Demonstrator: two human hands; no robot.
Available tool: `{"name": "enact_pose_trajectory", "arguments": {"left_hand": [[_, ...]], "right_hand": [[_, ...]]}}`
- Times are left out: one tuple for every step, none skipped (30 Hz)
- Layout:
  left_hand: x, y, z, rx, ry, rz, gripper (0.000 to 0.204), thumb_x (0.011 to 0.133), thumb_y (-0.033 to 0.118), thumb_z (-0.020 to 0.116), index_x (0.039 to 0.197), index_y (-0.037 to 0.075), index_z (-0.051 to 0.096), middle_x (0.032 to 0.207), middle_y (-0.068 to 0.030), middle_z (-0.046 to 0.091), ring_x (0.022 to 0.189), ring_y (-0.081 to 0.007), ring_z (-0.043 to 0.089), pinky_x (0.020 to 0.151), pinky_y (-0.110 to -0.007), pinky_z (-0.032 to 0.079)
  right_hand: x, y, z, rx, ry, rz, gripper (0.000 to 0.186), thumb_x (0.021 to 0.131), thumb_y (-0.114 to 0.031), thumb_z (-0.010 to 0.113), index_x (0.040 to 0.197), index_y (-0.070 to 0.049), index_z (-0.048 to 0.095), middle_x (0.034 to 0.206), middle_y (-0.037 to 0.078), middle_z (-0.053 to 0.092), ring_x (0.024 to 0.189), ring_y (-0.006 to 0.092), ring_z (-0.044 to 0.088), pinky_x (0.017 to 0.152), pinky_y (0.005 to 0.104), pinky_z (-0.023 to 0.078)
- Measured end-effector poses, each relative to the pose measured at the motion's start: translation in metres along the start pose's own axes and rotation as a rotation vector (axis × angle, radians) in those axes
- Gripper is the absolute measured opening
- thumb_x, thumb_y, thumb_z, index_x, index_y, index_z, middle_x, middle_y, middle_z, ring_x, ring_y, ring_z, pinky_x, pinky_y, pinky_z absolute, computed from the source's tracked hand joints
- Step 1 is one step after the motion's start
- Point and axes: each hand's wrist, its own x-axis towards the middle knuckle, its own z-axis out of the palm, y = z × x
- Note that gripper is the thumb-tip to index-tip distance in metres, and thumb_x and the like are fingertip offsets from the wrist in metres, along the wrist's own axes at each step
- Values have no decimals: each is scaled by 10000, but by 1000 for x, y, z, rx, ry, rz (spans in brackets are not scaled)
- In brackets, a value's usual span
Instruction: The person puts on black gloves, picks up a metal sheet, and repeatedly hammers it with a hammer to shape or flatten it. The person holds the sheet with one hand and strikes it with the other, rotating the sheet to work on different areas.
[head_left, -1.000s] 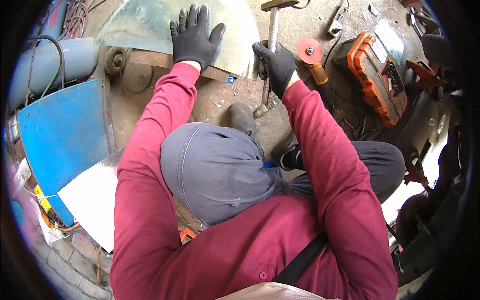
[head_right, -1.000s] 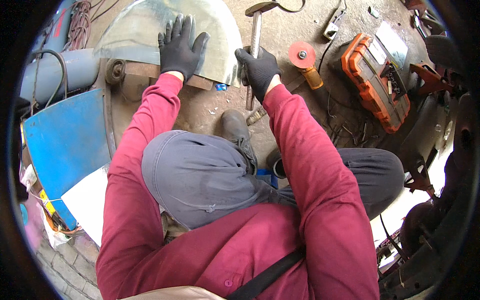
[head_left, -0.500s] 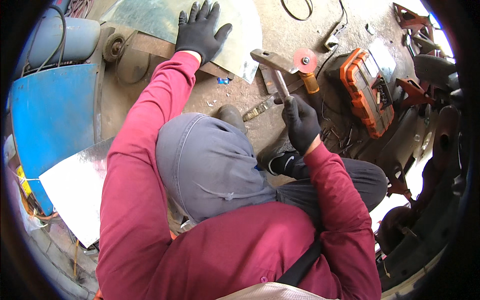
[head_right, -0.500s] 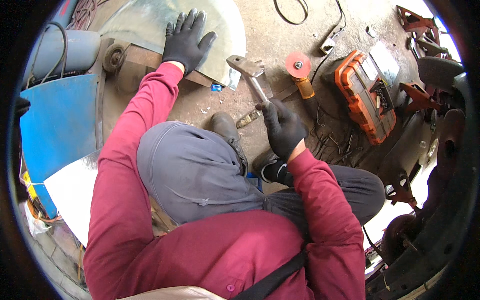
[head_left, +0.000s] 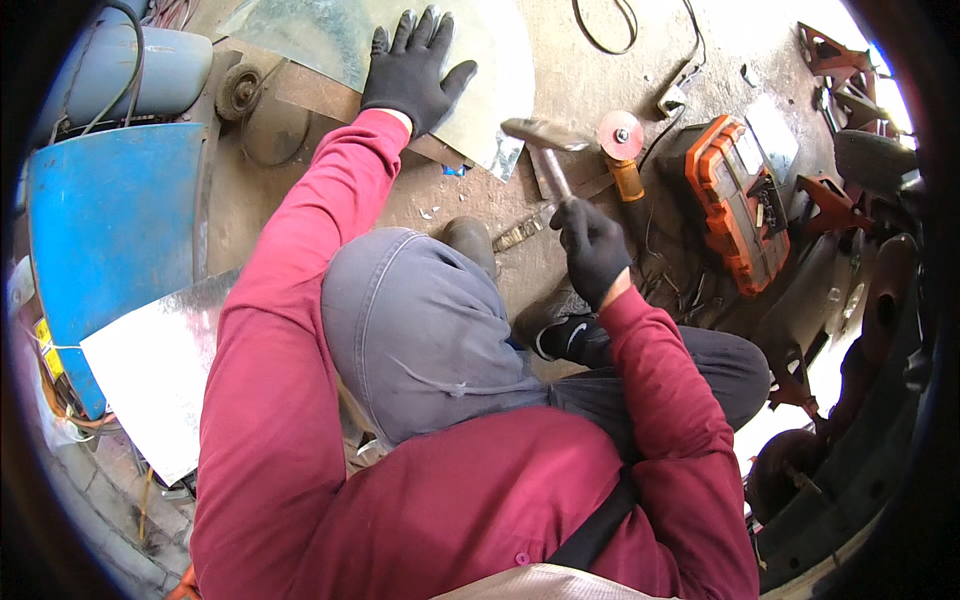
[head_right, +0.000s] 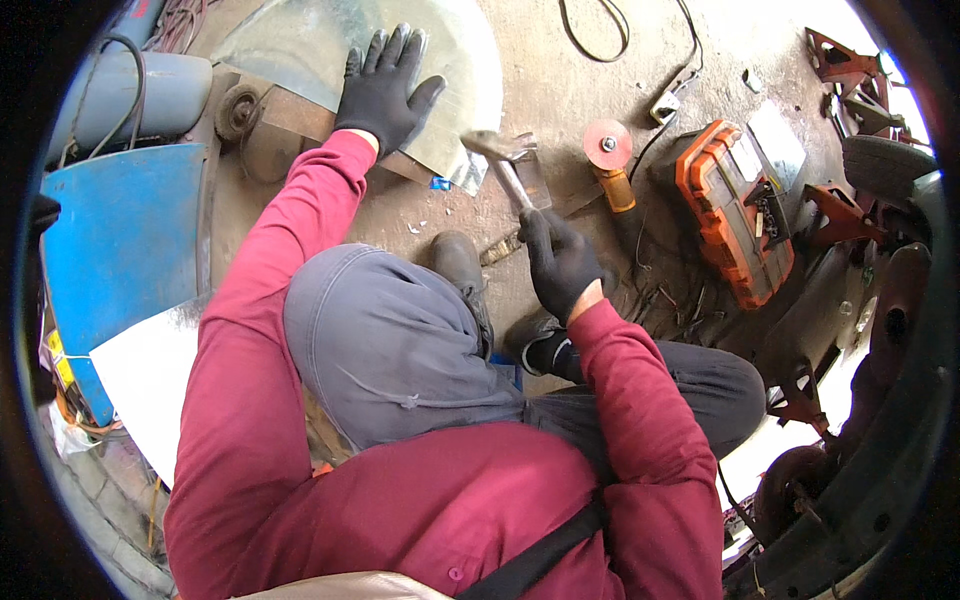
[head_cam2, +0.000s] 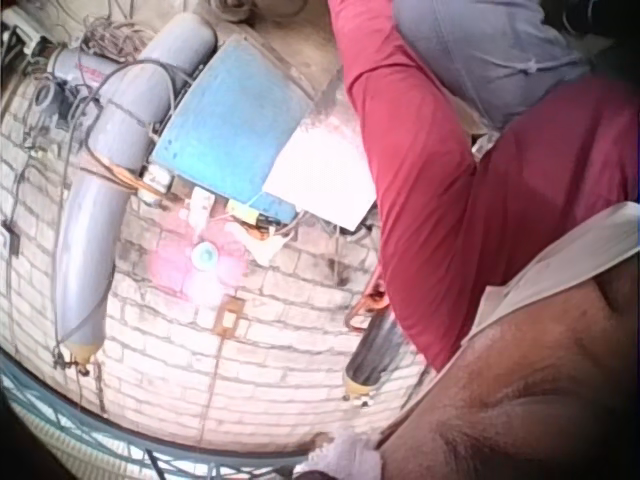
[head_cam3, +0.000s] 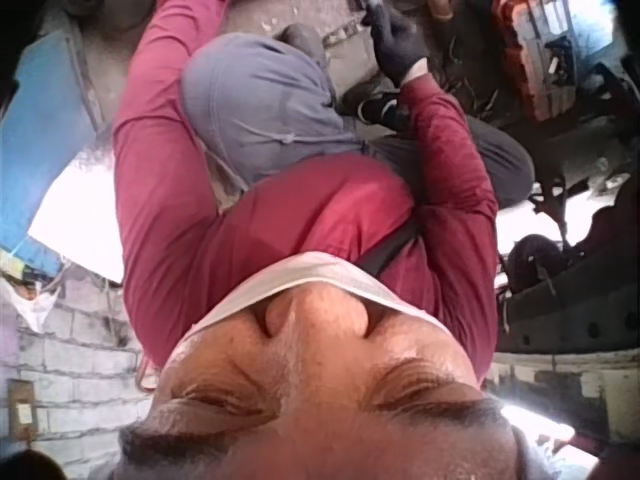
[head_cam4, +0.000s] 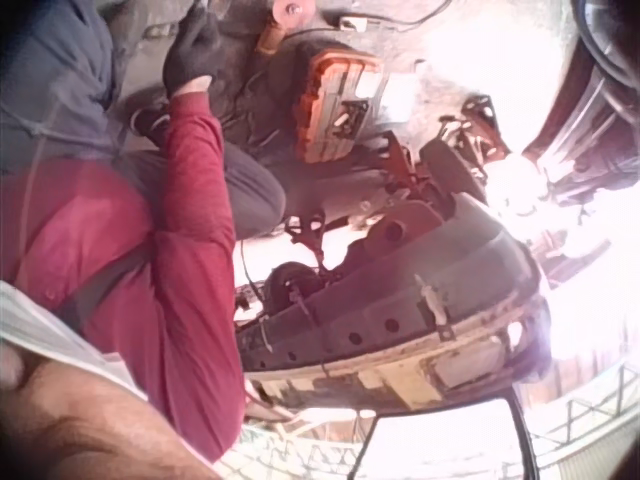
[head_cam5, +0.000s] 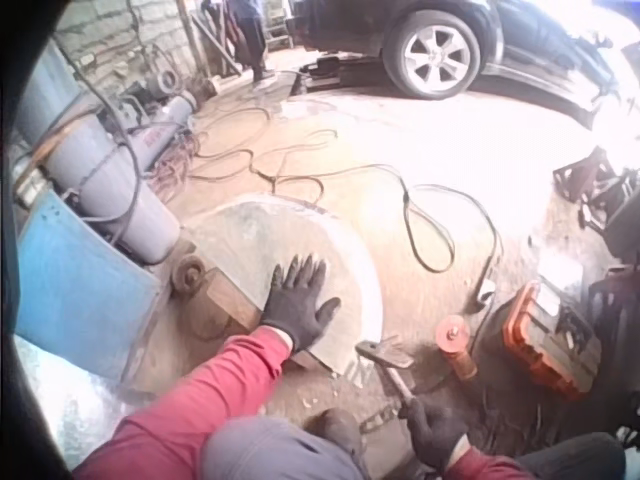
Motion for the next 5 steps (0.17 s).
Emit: {"name": "enact_pose_trajectory", "arguments": {"left_hand": [[-2, 0, 2, -10, 10, 12, 798, 1100, 620, 393, 1732, 150, 263, 1796, -145, 254, 1652, -373, 246, 1335, -588, 149], [-2, -1, 4, 7, 9, 13, 800, 1100, 624, 393, 1733, 152, 262, 1796, -145, 254, 1652, -373, 244, 1337, -587, 144], [-1, -2, 5, 23, 9, 14, 802, 1100, 628, 392, 1733, 153, 261, 1796, -145, 253, 1653, -373, 243, 1338, -587, 140], [5, -2, 3, 35, 15, 19, 804, 1099, 631, 391, 1733, 155, 260, 1796, -145, 253, 1653, -373, 241, 1339, -586, 135], [2, -6, 16, 15, 43, 43, 815, 1096, 644, 390, 1746, 179, 229, 1797, -145, 249, 1660, -366, 223, 1340, -596, 119]], "right_hand": [[-6, -15, -5, 42, -2, 13, 451, 1142, -391, 531, 1097, 14, 725, 888, 216, 725, 842, 324, 732, 795, 424, 550], [-6, -11, -4, 38, 54, -98, 441, 1134, -392, 546, 1103, 7, 731, 889, 215, 727, 840, 316, 736, 788, 418, 551], [-6, -2, 0, 36, 110, -209, 431, 1127, -394, 561, 1109, 0, 736, 890, 214, 730, 839, 307, 740, 781, 411, 552], [-4, 7, 6, 27, 174, -322, 422, 1119, -396, 576, 1116, -8, 742, 891, 213, 732, 838, 299, 744, 775, 405, 553], [-5, 12, 3, 24, 180, -319, 422, 1119, -396, 576, 1116, -8, 742, 891, 213, 732, 838, 299, 744, 775, 405, 553]]}}
